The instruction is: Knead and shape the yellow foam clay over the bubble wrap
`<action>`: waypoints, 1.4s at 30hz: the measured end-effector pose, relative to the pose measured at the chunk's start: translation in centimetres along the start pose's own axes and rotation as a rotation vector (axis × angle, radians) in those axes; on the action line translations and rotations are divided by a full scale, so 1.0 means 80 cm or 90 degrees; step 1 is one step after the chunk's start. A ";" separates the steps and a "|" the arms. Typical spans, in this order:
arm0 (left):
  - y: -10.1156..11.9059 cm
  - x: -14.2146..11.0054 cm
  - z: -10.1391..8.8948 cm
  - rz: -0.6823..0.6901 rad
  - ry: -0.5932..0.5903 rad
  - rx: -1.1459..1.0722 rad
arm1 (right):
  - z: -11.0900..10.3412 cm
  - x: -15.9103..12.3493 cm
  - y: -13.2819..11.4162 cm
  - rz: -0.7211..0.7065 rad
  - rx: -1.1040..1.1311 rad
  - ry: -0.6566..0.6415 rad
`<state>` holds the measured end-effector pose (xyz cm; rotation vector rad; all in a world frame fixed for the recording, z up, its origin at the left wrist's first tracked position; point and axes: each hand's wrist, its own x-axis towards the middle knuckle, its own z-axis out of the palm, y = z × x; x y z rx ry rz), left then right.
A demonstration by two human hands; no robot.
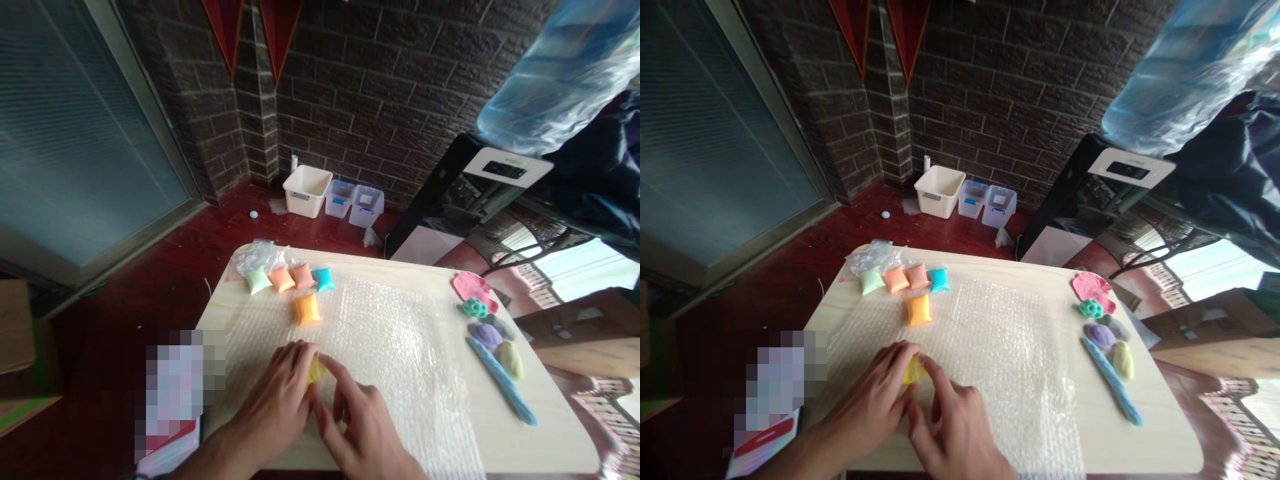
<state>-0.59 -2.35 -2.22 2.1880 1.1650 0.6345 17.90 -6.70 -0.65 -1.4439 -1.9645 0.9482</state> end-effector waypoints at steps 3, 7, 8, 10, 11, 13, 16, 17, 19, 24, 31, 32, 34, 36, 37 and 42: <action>-0.004 0.000 0.000 0.013 0.014 -0.003 | 0.000 -0.001 -0.002 0.017 0.052 0.002; -0.008 -0.001 -0.001 0.052 0.052 0.019 | -0.003 -0.001 -0.006 0.044 0.181 -0.006; -0.008 -0.001 -0.002 0.058 0.051 0.020 | -0.005 -0.001 -0.007 0.054 0.204 -0.007; -0.009 0.000 -0.003 0.062 0.046 0.019 | -0.008 0.000 -0.008 0.064 0.226 -0.009; -0.009 0.000 -0.004 0.061 0.043 0.018 | -0.010 0.000 -0.009 0.062 0.228 -0.012; -0.008 0.000 -0.006 0.058 0.035 0.017 | -0.013 0.001 -0.010 0.051 0.220 -0.022; -0.008 0.001 -0.008 0.056 0.033 0.017 | -0.014 0.001 -0.008 0.031 0.199 -0.035; -0.007 0.001 -0.009 0.055 0.038 0.016 | -0.015 0.001 -0.008 0.027 0.193 -0.036; -0.007 0.002 -0.009 0.059 0.051 0.015 | -0.015 0.001 -0.006 0.028 0.183 -0.035; -0.006 0.003 -0.010 0.088 0.048 0.020 | -0.015 0.002 -0.006 0.080 0.198 -0.060; -0.010 0.005 -0.010 0.091 0.046 0.058 | -0.008 0.000 0.002 0.192 0.465 -0.113; -0.011 0.005 -0.009 0.091 0.041 0.060 | -0.007 0.000 0.002 0.199 0.511 -0.117; -0.013 0.003 -0.007 0.089 0.033 0.059 | -0.006 0.000 0.003 0.207 0.553 -0.125; -0.014 0.000 -0.004 0.090 0.020 0.059 | -0.007 0.001 0.001 0.207 0.526 -0.137; -0.015 -0.002 -0.002 0.095 0.012 0.060 | -0.008 0.002 0.001 0.207 0.502 -0.143; -0.012 -0.005 -0.002 0.106 -0.006 0.076 | -0.014 0.005 -0.001 0.222 0.547 -0.209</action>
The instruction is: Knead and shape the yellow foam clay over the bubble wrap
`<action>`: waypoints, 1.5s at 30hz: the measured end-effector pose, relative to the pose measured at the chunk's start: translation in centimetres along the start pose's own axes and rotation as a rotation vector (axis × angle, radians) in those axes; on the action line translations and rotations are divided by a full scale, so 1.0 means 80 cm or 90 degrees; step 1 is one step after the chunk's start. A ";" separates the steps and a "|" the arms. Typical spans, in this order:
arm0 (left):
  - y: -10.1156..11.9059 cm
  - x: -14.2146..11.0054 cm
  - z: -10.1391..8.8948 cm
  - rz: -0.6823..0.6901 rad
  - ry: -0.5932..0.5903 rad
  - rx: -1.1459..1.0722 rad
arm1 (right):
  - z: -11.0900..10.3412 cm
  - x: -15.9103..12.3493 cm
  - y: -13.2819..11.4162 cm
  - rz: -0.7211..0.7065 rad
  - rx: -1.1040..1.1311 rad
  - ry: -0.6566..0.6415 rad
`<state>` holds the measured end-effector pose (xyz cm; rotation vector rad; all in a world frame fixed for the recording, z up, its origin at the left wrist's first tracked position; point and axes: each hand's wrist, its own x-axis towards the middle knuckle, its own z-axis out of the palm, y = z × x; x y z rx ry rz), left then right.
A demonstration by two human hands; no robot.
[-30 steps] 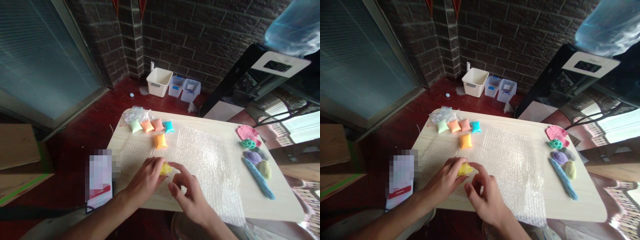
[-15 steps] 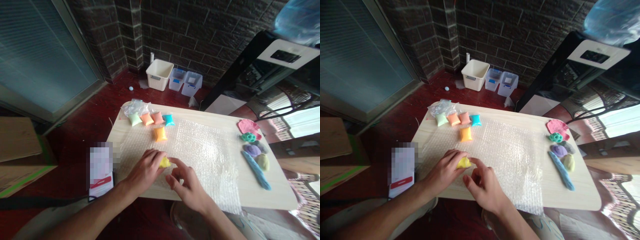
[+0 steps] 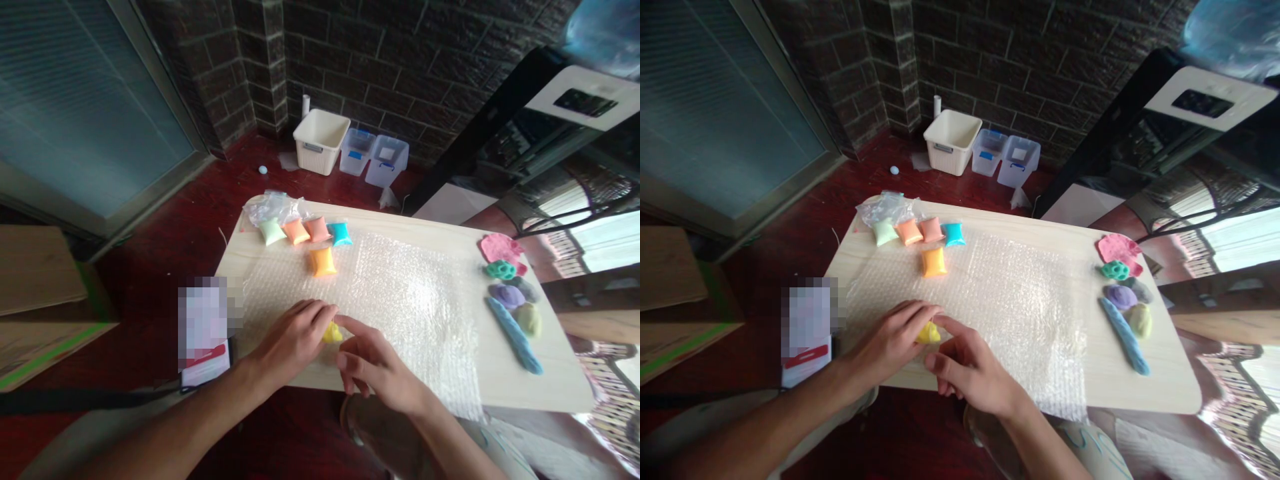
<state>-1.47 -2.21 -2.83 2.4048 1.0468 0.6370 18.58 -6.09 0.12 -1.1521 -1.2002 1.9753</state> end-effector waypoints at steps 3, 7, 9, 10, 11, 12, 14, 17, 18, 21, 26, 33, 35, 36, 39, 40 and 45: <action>0.001 0.001 -0.003 0.001 0.009 0.016 | 0.000 0.000 -0.003 0.015 0.062 -0.057; 0.003 0.003 -0.007 0.031 -0.004 0.059 | 0.001 0.000 -0.005 0.069 0.078 -0.074; 0.004 0.003 -0.010 0.054 -0.011 0.083 | 0.000 0.000 -0.004 0.095 0.103 -0.089; 0.005 0.004 -0.011 0.062 -0.007 0.091 | 0.000 -0.001 -0.004 0.101 0.125 -0.100; 0.006 0.004 -0.012 0.068 -0.001 0.096 | -0.001 -0.002 -0.004 0.102 0.152 -0.112; 0.007 0.005 -0.013 0.071 0.010 0.099 | -0.001 -0.002 -0.004 0.101 0.182 -0.123; 0.008 0.007 -0.014 0.072 0.035 0.099 | -0.001 -0.002 -0.004 0.093 0.235 -0.140; 0.008 0.008 -0.011 0.069 0.056 0.090 | 0.001 0.002 -0.002 0.073 0.250 -0.156; 0.008 0.008 -0.010 0.068 0.054 0.084 | 0.003 0.003 -0.001 0.068 0.231 -0.155; 0.007 0.006 -0.005 0.066 0.036 0.066 | 0.007 0.008 0.002 0.061 0.145 -0.129; 0.008 0.001 -0.001 0.062 0.021 0.039 | 0.012 0.010 0.001 0.069 0.079 -0.107; 0.001 0.007 0.001 -0.071 -0.029 -0.070 | 0.015 0.007 0.000 -0.014 0.089 -0.004; -0.001 0.010 -0.001 -0.114 -0.029 -0.096 | 0.015 0.004 0.004 -0.036 0.076 0.046; -0.002 0.011 -0.003 -0.124 -0.028 -0.108 | 0.015 0.003 0.006 -0.045 0.068 0.063; -0.002 0.012 -0.009 -0.117 -0.025 -0.134 | 0.014 0.000 0.011 -0.078 0.005 0.092; -0.001 0.013 -0.011 -0.111 -0.027 -0.141 | 0.015 -0.001 0.012 -0.091 -0.036 0.104; -0.001 0.010 -0.008 -0.114 -0.038 -0.153 | 0.017 -0.004 0.009 -0.155 -0.259 0.185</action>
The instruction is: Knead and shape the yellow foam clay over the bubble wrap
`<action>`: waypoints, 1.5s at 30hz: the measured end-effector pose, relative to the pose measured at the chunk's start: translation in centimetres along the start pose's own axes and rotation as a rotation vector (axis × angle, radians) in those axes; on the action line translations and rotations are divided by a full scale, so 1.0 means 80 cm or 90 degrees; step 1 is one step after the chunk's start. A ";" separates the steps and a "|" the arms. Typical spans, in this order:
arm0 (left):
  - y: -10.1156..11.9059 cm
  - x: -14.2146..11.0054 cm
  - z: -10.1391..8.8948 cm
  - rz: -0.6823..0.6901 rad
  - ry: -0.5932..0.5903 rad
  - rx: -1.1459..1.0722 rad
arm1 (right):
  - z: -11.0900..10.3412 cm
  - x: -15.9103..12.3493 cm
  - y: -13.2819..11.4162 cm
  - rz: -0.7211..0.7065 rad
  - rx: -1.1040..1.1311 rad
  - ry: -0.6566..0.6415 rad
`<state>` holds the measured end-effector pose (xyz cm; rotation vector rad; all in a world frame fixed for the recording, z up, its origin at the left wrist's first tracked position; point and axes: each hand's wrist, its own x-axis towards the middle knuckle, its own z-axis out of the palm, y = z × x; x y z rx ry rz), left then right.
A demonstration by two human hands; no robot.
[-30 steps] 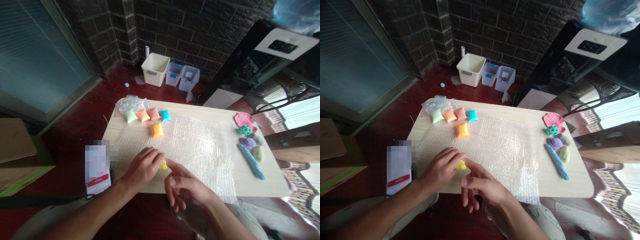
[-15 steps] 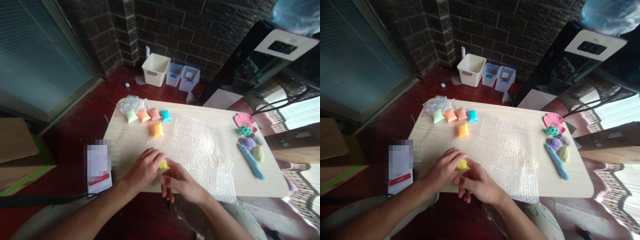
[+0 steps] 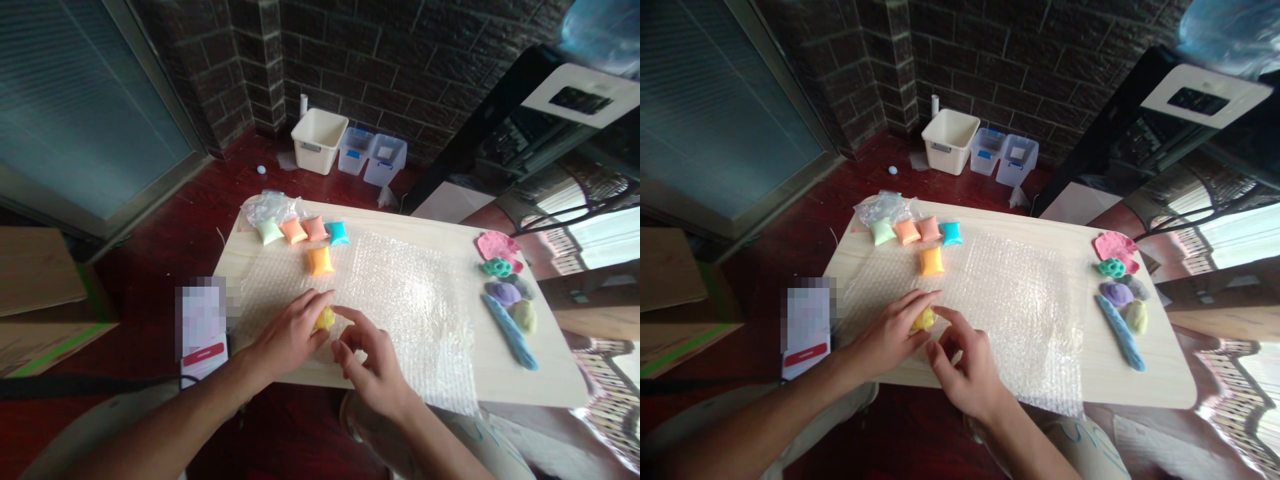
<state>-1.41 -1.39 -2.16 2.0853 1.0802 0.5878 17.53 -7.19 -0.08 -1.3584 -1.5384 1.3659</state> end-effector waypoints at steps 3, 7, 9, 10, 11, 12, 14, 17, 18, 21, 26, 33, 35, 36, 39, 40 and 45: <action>-0.002 -0.001 0.003 -0.024 0.001 -0.002 | -0.001 0.000 -0.002 -0.033 -0.066 0.023; -0.001 -0.003 0.004 -0.038 -0.002 -0.021 | -0.003 -0.001 0.000 -0.080 -0.126 0.027; 0.000 -0.003 0.004 -0.047 -0.009 -0.023 | -0.004 -0.001 0.002 -0.108 -0.138 0.033; 0.001 -0.003 0.004 -0.051 -0.010 -0.024 | -0.004 -0.001 0.002 -0.122 -0.143 0.034; 0.001 -0.003 0.004 -0.053 -0.010 -0.026 | -0.004 -0.001 0.002 -0.134 -0.149 0.034; 0.002 -0.003 0.004 -0.054 -0.007 -0.030 | -0.004 0.000 0.002 -0.144 -0.157 0.031; 0.003 -0.003 0.003 -0.052 0.003 -0.037 | -0.005 0.001 0.000 -0.160 -0.185 0.023; 0.004 -0.002 0.001 -0.062 0.018 -0.024 | -0.008 0.003 -0.002 -0.178 -0.234 0.006; 0.004 -0.002 0.000 -0.069 0.018 -0.015 | -0.009 0.003 -0.003 -0.186 -0.240 -0.004; 0.001 -0.002 0.000 -0.075 -0.011 0.005 | -0.014 0.005 -0.003 -0.213 -0.215 -0.049; -0.003 -0.003 0.000 -0.056 -0.059 0.007 | -0.015 0.005 0.001 -0.207 -0.208 -0.072; 0.010 0.000 -0.009 -0.051 -0.067 0.014 | -0.015 0.006 0.001 -0.128 -0.197 -0.144; 0.013 -0.001 -0.010 -0.044 -0.069 0.001 | -0.017 0.006 0.000 -0.125 -0.147 -0.158; 0.014 -0.001 -0.010 -0.044 -0.065 -0.003 | -0.018 0.006 0.000 -0.128 -0.123 -0.158; 0.012 -0.002 -0.009 -0.053 -0.055 0.007 | -0.019 0.007 -0.001 -0.131 -0.107 -0.154; 0.011 -0.002 -0.009 -0.056 -0.050 0.020 | -0.019 0.008 -0.001 -0.124 -0.128 -0.152; 0.006 -0.003 -0.008 -0.039 -0.018 0.110 | -0.018 0.008 -0.003 -0.070 -0.240 -0.167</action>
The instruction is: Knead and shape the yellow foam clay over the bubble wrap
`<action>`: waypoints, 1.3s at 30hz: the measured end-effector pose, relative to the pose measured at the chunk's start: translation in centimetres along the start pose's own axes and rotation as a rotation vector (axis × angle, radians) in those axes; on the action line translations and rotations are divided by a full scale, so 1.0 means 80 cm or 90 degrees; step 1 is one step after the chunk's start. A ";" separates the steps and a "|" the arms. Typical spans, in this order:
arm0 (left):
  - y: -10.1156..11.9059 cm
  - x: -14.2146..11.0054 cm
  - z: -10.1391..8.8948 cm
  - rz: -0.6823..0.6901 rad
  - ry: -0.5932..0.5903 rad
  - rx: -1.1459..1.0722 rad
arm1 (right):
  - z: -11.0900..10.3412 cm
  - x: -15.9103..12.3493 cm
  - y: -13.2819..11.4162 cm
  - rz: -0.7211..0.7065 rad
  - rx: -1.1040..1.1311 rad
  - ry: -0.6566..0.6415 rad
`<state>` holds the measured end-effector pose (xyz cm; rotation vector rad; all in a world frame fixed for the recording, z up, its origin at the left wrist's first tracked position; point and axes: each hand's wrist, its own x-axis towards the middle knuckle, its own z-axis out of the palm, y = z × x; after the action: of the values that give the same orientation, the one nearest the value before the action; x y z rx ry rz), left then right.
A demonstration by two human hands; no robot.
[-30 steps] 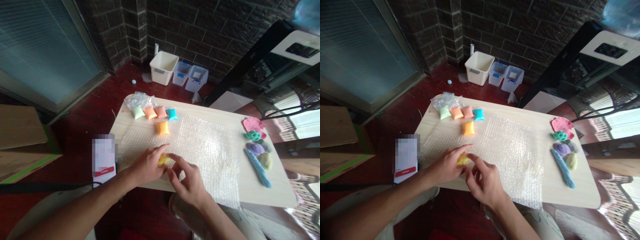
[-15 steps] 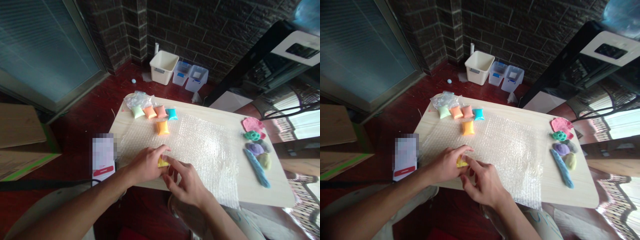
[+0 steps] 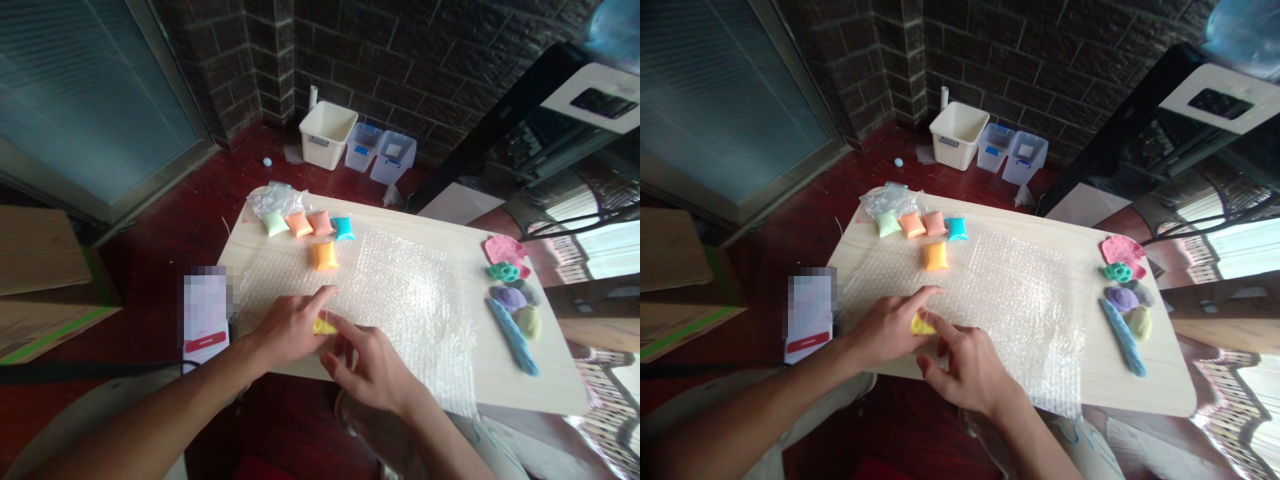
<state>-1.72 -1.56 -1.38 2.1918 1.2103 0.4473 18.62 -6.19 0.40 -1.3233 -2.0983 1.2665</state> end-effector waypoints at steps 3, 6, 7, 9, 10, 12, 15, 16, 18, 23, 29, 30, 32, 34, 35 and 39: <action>0.000 -0.002 0.000 0.045 0.003 0.036 | -0.001 -0.002 0.000 -0.020 0.070 -0.041; -0.001 -0.004 0.001 0.091 0.016 0.069 | 0.001 -0.002 -0.002 -0.019 0.075 -0.055; -0.001 -0.004 0.001 0.105 0.023 0.081 | 0.002 -0.002 -0.004 -0.012 0.050 -0.049; -0.002 -0.006 0.004 0.130 0.034 0.094 | 0.005 0.000 -0.008 0.001 -0.001 -0.037; -0.003 -0.006 0.005 0.141 0.036 0.093 | 0.006 0.002 -0.010 0.007 -0.017 -0.033; -0.002 -0.007 0.007 0.155 0.033 0.079 | 0.008 0.004 -0.016 0.017 -0.023 -0.025; -0.002 -0.007 0.012 0.150 0.044 0.055 | 0.009 0.005 -0.021 0.053 -0.021 0.003; -0.002 -0.006 0.013 0.143 0.054 0.042 | 0.008 0.005 -0.021 0.064 -0.018 0.014; -0.002 -0.004 0.013 0.125 0.080 -0.004 | 0.008 0.003 -0.019 0.074 0.014 0.033; 0.005 0.002 0.000 0.081 0.137 -0.194 | -0.001 0.000 -0.005 0.100 0.294 0.081; 0.014 0.004 -0.012 0.088 0.153 -0.290 | -0.001 0.002 0.000 0.150 0.567 0.146; 0.014 0.003 -0.011 0.097 0.156 -0.291 | 0.002 0.002 0.001 0.160 0.578 0.165; 0.014 0.003 -0.009 0.109 0.155 -0.286 | 0.009 0.002 0.003 0.176 0.590 0.208; 0.015 0.002 -0.007 0.119 0.152 -0.270 | 0.014 0.003 0.004 0.190 0.620 0.254; 0.015 0.002 -0.006 0.124 0.152 -0.259 | 0.016 0.004 0.004 0.201 0.653 0.269; 0.015 0.001 -0.003 0.145 0.149 -0.179 | 0.012 0.012 0.002 0.291 0.851 0.228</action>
<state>-1.05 -1.93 -0.40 2.0795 0.9457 0.9326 17.60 -5.84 -0.43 -1.1613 -0.3794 1.8515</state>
